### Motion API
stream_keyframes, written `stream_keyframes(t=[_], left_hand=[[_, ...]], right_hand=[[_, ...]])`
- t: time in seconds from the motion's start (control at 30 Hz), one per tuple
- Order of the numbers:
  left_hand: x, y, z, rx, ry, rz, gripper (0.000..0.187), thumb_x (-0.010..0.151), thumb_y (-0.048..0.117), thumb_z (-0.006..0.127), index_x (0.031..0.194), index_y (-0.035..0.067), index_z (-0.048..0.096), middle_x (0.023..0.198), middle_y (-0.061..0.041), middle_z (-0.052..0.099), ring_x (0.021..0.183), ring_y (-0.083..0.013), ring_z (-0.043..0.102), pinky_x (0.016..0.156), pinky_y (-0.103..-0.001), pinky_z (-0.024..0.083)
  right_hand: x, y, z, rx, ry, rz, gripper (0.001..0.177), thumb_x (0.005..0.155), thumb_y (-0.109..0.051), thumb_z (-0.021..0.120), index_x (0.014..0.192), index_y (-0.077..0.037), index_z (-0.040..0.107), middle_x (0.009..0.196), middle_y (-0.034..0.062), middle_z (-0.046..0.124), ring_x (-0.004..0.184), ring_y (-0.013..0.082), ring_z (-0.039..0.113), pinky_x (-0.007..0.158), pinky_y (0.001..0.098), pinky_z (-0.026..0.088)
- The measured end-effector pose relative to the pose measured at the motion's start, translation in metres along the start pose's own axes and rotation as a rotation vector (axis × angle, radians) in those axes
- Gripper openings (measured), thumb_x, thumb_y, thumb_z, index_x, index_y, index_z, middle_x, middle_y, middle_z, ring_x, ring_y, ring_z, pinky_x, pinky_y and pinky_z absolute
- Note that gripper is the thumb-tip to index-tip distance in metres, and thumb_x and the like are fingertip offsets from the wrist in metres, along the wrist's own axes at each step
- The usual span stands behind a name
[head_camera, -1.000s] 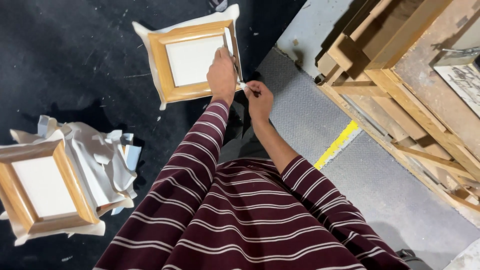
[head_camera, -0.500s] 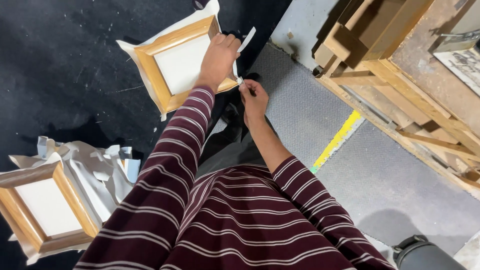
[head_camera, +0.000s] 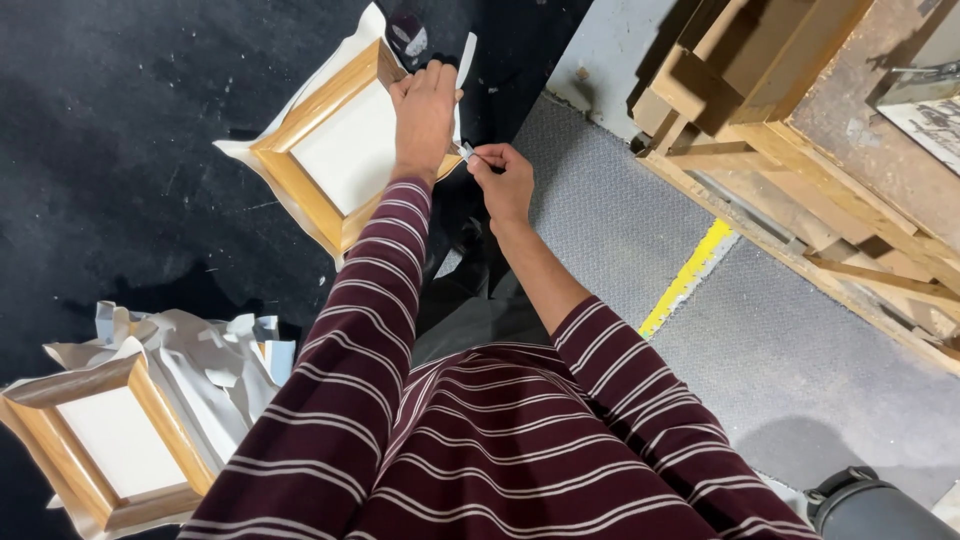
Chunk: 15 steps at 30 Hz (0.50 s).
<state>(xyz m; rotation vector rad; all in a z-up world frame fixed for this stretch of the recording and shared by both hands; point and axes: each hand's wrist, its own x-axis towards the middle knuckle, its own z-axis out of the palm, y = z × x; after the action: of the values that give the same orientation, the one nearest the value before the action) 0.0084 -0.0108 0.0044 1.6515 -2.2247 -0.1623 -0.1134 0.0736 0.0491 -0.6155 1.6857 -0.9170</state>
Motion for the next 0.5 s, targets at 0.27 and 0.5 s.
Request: stream_keyframes(t=[0.27, 0.5], left_hand=[[-0.004, 0.018, 0.005, -0.368, 0.08, -0.265, 0.012, 0.104, 0.006, 0.047, 0.094, 0.012, 0.045, 0.094, -0.005, 0.047, 0.081, -0.023, 0.05, 0.089, -0.04, 0.039], [-0.002, 0.06, 0.012, -0.648, 0.318, -0.325, 0.023, 0.095, -0.002, 0.055, 0.084, 0.01, 0.039, 0.078, -0.006, 0.043, 0.064, -0.0247, 0.045, 0.062, -0.041, 0.037]], right_hand=[[0.0, 0.007, -0.007, 0.086, -0.051, -0.016, 0.013, 0.092, 0.002, 0.069, 0.101, -0.005, 0.074, 0.088, 0.0063, 0.074, 0.084, 0.0133, 0.072, 0.083, 0.0244, 0.062], [0.021, 0.017, -0.028, 0.096, 0.054, 0.0, 0.019, 0.092, 0.003, 0.066, 0.107, -0.004, 0.075, 0.093, 0.0079, 0.073, 0.079, 0.0155, 0.066, 0.072, 0.0262, 0.058]])
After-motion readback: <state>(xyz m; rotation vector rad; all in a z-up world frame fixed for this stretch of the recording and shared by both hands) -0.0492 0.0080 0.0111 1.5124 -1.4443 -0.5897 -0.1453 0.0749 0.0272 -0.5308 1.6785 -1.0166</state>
